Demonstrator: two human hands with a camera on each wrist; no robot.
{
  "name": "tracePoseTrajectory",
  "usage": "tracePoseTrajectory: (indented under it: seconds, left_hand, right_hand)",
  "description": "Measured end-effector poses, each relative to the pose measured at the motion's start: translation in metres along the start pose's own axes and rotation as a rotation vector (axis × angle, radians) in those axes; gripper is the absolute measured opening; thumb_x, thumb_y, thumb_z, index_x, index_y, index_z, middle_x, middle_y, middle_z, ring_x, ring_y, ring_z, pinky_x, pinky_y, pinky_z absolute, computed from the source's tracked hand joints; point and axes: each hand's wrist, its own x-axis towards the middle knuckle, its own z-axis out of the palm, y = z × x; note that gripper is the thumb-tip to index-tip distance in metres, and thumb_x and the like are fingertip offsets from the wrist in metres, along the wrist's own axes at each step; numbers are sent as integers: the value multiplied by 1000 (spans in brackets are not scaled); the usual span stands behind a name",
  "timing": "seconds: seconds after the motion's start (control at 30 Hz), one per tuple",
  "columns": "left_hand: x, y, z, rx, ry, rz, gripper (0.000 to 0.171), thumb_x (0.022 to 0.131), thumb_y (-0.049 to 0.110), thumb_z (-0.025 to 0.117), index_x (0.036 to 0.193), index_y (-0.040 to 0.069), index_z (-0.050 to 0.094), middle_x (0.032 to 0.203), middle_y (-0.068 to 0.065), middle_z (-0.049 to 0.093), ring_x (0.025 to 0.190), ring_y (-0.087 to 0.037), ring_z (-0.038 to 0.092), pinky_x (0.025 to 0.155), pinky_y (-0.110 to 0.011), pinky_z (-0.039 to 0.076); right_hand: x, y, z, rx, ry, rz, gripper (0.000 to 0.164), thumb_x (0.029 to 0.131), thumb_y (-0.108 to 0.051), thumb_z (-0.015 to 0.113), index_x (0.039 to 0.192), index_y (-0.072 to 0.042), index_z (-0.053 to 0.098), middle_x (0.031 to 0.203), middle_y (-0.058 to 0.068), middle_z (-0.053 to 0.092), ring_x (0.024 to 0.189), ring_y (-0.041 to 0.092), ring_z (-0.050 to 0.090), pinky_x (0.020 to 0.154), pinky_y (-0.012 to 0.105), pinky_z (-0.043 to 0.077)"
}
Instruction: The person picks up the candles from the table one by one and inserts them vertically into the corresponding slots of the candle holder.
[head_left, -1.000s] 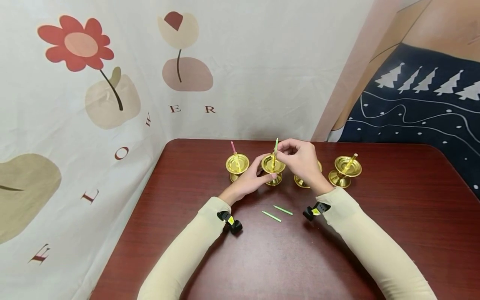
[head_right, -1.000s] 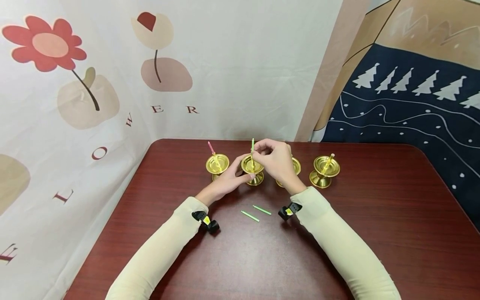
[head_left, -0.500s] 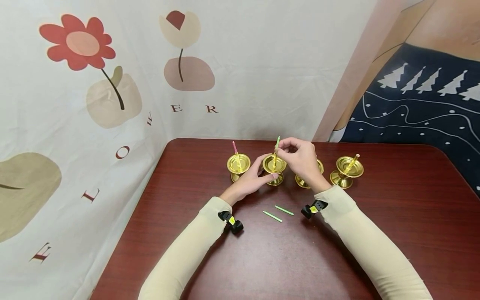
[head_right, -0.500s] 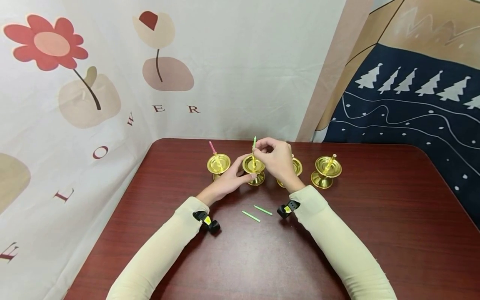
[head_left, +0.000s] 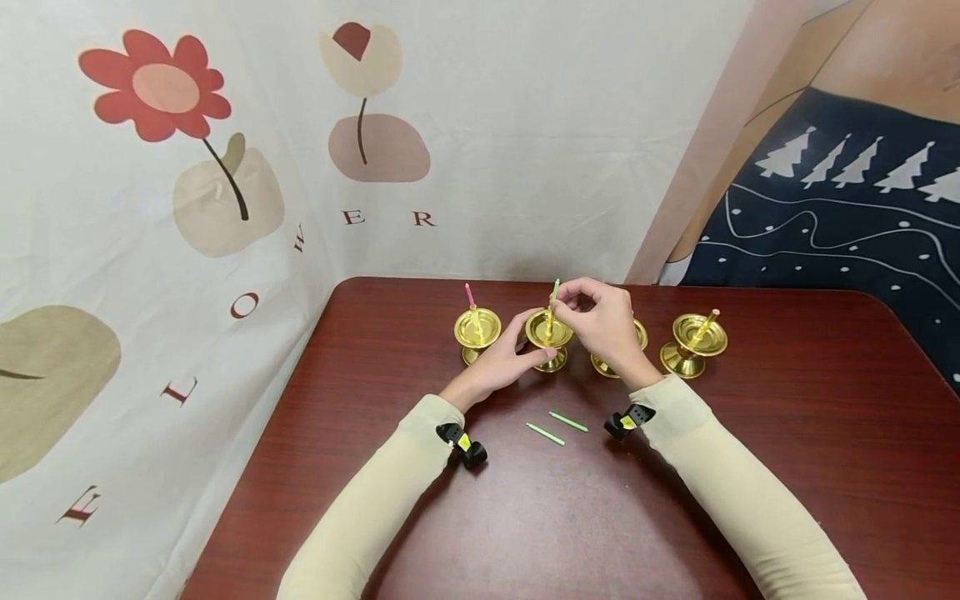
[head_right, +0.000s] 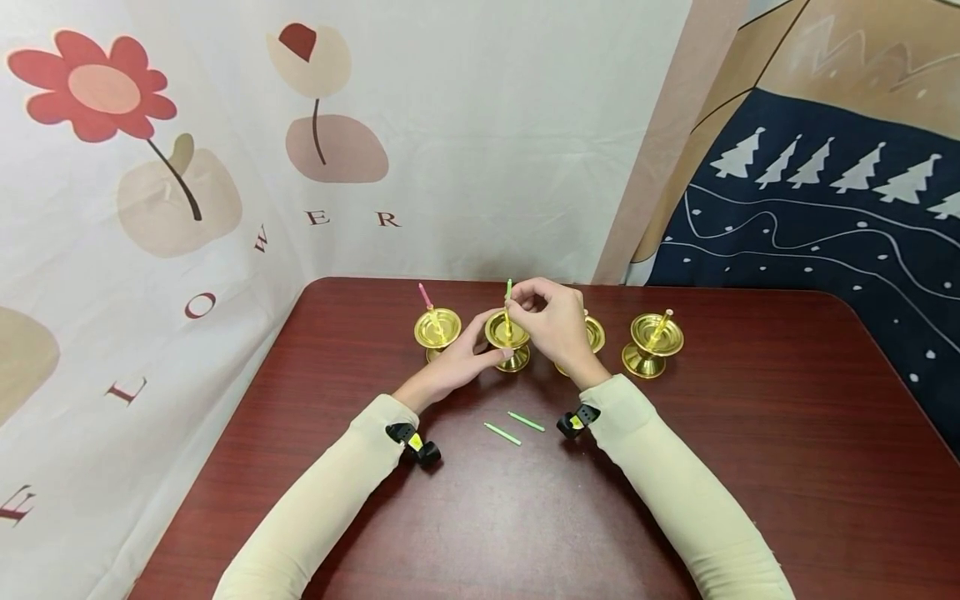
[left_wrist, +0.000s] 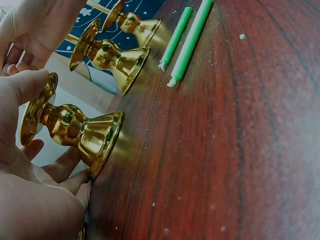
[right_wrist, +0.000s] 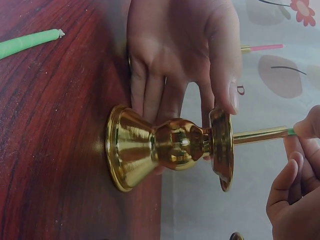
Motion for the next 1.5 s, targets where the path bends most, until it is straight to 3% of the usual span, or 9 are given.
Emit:
tracePoseTrajectory:
  seconds: [0.2,0.6,1.5]
  left_hand:
    - [1,0,0,4,-2,4,76,106,15,73,170,16,32,165,-12,48,156,-26,43,124,-42,39]
    - [0,0,2,-6,14,17,74,105,13,74,168,13,34,164,-15,50,156,-28,43,126,-45,37]
    - [-2,2,2,-7,13,9,72,106,12,73,166,12,34,164,-12,47,155,-28,44,124,-42,39]
  right_hand:
    - [1,4,0,15,-8,-71,14,90,11,81,88,-3,79,81,8,71,74,15,61,66,16,49]
    - [1,7,1,23,-9,-131,15,89,13,80,88,-2,80,81,8,71,71,16,60,65,15,48]
    - [1,7,0,20,-38,-123,17,89,11,77,86,-5,78,81,7,73,70,16,63,65,15,50]
